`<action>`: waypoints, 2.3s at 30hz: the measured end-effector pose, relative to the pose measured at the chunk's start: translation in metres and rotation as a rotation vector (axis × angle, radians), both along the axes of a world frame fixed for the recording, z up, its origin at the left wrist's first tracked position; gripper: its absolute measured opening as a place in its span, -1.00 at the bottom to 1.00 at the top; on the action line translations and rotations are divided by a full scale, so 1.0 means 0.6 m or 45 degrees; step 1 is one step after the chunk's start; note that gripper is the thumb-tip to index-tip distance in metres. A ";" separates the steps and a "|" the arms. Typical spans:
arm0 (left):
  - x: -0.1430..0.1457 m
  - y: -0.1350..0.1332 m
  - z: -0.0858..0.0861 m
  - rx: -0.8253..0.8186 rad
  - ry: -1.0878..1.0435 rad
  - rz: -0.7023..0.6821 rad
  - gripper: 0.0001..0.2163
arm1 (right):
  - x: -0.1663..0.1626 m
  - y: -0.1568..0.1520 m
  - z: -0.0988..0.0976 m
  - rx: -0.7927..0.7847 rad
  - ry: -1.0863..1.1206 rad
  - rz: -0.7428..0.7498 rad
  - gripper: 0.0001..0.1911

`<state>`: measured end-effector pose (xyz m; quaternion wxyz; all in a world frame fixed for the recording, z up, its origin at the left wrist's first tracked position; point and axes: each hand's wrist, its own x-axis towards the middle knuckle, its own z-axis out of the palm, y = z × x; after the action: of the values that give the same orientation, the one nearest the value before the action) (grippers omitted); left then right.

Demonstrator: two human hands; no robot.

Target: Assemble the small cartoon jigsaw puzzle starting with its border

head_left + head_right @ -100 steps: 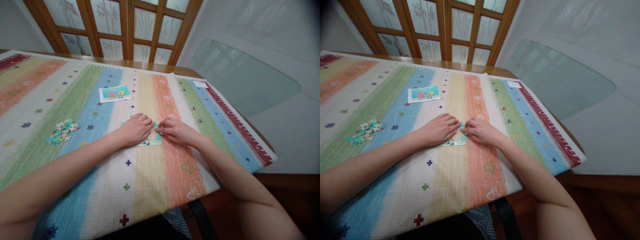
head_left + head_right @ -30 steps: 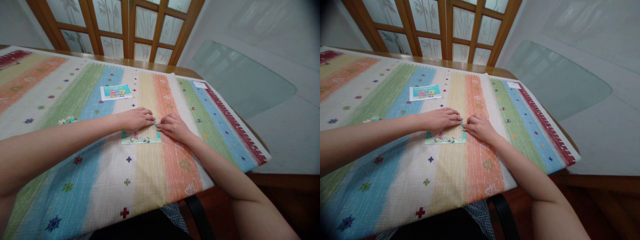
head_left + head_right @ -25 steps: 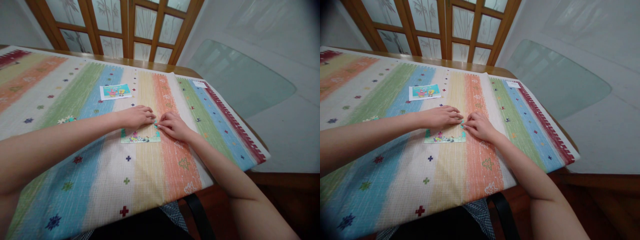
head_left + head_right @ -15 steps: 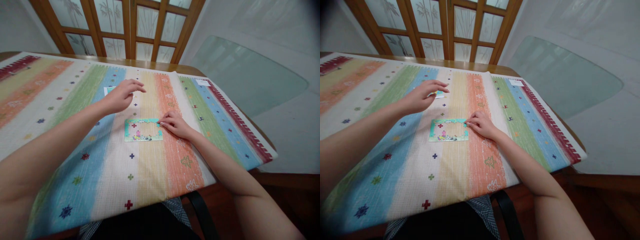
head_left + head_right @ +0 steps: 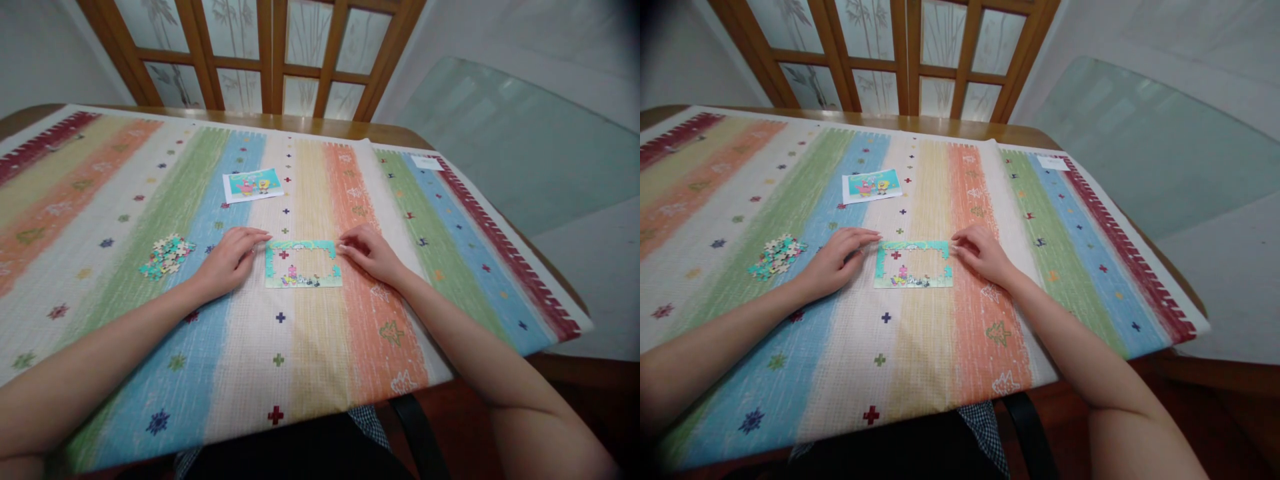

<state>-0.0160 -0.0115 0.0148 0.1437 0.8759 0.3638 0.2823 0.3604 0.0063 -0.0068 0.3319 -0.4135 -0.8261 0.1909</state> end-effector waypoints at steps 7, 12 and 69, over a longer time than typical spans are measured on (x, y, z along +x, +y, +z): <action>-0.008 0.005 -0.002 -0.122 -0.034 0.112 -0.66 | 0.026 0.012 -0.008 -0.512 0.745 -0.305 -0.74; -0.011 0.008 -0.006 -0.190 -0.061 0.145 -0.66 | 0.035 0.020 -0.005 -0.662 1.039 -0.347 -0.70; -0.008 -0.009 0.003 0.190 0.126 -0.007 -0.76 | 0.037 0.021 0.009 -0.717 1.169 -0.389 -0.80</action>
<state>-0.0210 -0.0167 0.0167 0.0607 0.8980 0.3461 0.2647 0.3824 0.0189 -0.0011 0.5581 -0.4755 -0.4447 0.5145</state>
